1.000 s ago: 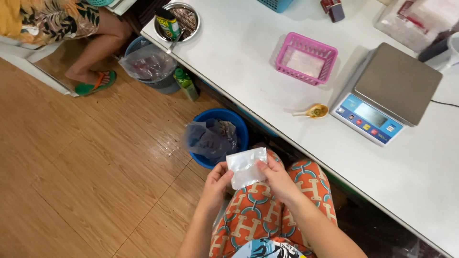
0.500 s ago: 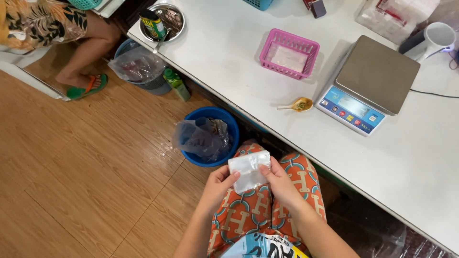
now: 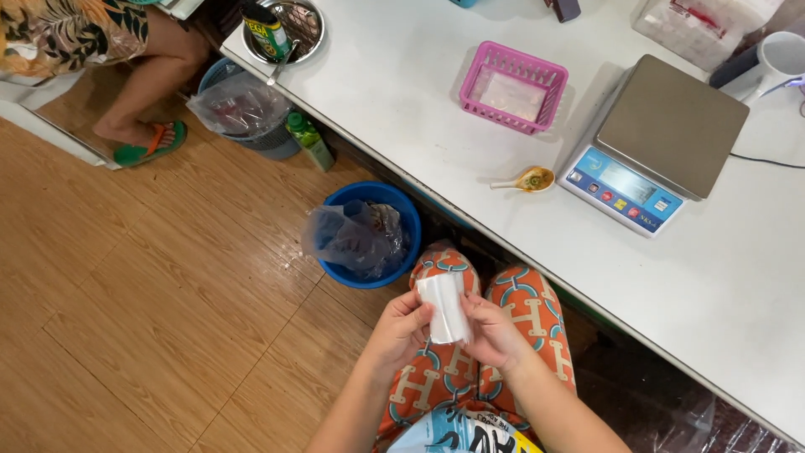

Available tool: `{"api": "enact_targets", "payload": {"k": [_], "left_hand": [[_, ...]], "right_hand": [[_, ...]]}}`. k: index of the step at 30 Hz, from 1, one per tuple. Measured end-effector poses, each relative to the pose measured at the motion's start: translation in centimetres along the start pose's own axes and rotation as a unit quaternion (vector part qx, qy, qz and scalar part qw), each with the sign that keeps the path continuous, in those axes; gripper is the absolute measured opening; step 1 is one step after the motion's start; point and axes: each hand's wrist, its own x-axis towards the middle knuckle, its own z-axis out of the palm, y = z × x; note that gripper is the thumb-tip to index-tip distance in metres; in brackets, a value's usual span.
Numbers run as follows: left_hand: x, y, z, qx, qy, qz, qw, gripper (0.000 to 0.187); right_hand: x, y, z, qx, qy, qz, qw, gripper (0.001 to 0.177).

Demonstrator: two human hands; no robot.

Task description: The person scoops a white granular substance from a blue bucket into small plastic bags using a wooden spoon, then places the filled bags into a pink basket. The person repeats this process for multiple bags.

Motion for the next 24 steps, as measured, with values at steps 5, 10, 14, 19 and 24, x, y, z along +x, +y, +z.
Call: {"api": "enact_targets", "payload": {"k": [5,10,14,19,24], "left_hand": [[0.3,-1.0,-0.8,-0.006,-0.020,-0.003,1.000,0.012],[0.0,-0.7,0.1,-0.005,-0.040,-0.013,0.999,0.010],[-0.5,0.1,-0.4,0.025,-0.104,-0.012,0.994,0.021],[-0.9,3.4,-0.3,0.145,-0.142,0.073,0.976,0.057],[-1.3,4.4,2.4,0.340,0.091,0.054,0.934,0.024]], "right_hand": [[-0.2,0.1,0.0,0.020,-0.015,-0.011,1.000,0.022],[0.2,0.7,-1.7,0.044,-0.031,-0.012,0.998,0.019],[-0.1,-0.2,-1.6,0.017,-0.054,0.001,0.998,0.035],[-2.3,-2.7,2.7,-0.079,0.107,0.010,0.991,0.056],[-4.2,-3.1,5.1,-0.273,0.155,-0.066,0.947,0.052]]}}
